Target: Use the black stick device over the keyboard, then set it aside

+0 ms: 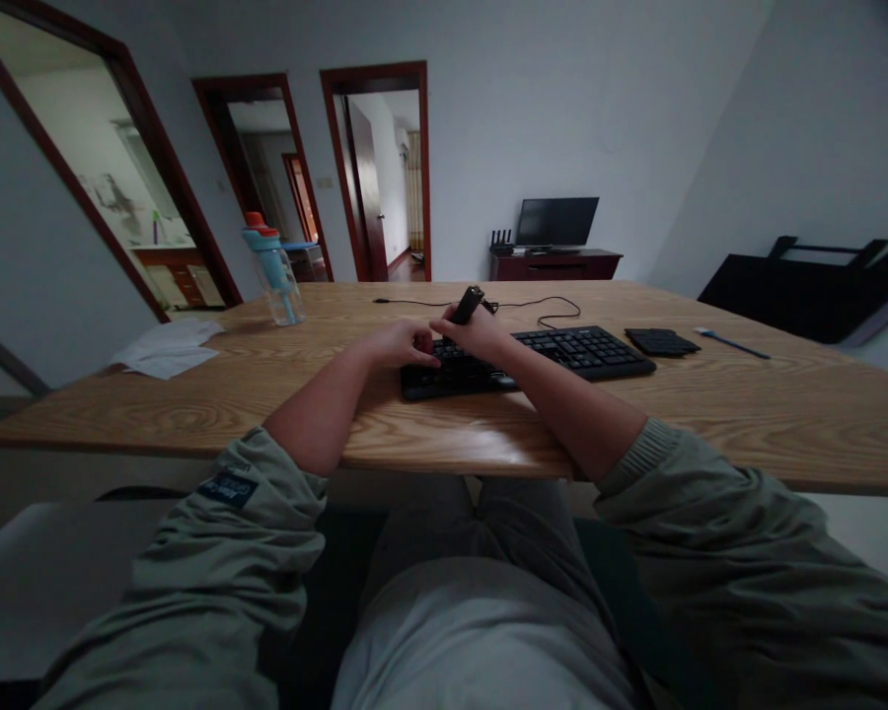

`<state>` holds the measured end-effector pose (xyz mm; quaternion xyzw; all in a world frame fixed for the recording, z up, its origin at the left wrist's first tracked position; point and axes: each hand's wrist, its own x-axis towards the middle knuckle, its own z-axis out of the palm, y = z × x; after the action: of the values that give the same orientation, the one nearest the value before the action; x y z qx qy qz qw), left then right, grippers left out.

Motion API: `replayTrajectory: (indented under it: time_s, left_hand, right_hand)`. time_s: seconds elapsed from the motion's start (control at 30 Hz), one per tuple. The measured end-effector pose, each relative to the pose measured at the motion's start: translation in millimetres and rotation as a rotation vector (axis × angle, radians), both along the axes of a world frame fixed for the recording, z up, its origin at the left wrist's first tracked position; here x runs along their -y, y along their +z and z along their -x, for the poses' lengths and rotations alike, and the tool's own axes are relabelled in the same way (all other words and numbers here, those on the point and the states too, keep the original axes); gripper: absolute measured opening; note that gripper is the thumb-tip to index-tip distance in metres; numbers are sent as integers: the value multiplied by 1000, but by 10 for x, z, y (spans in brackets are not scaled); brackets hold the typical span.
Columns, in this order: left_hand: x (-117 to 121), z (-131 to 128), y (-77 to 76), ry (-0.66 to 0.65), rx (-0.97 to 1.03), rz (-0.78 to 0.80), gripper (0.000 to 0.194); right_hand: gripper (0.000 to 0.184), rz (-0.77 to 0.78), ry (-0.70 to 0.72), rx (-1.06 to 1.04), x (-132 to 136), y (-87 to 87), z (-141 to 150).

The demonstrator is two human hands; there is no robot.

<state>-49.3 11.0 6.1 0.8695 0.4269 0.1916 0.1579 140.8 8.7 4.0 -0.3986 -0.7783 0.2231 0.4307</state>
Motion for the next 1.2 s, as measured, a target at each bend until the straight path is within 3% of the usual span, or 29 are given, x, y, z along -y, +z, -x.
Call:
replayTrajectory:
  time_s: [0.17,0.3,0.53,0.7,0.83,1.2]
  left_hand:
    - [-1,-6,6,-11,-17,-28,33]
    - [-50,94,33,46,-13,-13,35]
    - [-190,361,13,151,77,-78,33]
    - [-253,318,-72,127,87,-98,31]
    - [-299,303,-118,99,115,-81,32]
    - [-352,245,-192,101,197,-37,23]
  right_hand:
    - [31,193,72,-375,8,-99,219]
    - [34,359,41,-598,46,-142,350]
    - [24,221,91,-601,106,-211,337]
    - [26,298,159,-603,69,-267,332]
    - [25,361,94,-538,74,-258,384]
    - [19,289,-22,-419,24,-227,484]
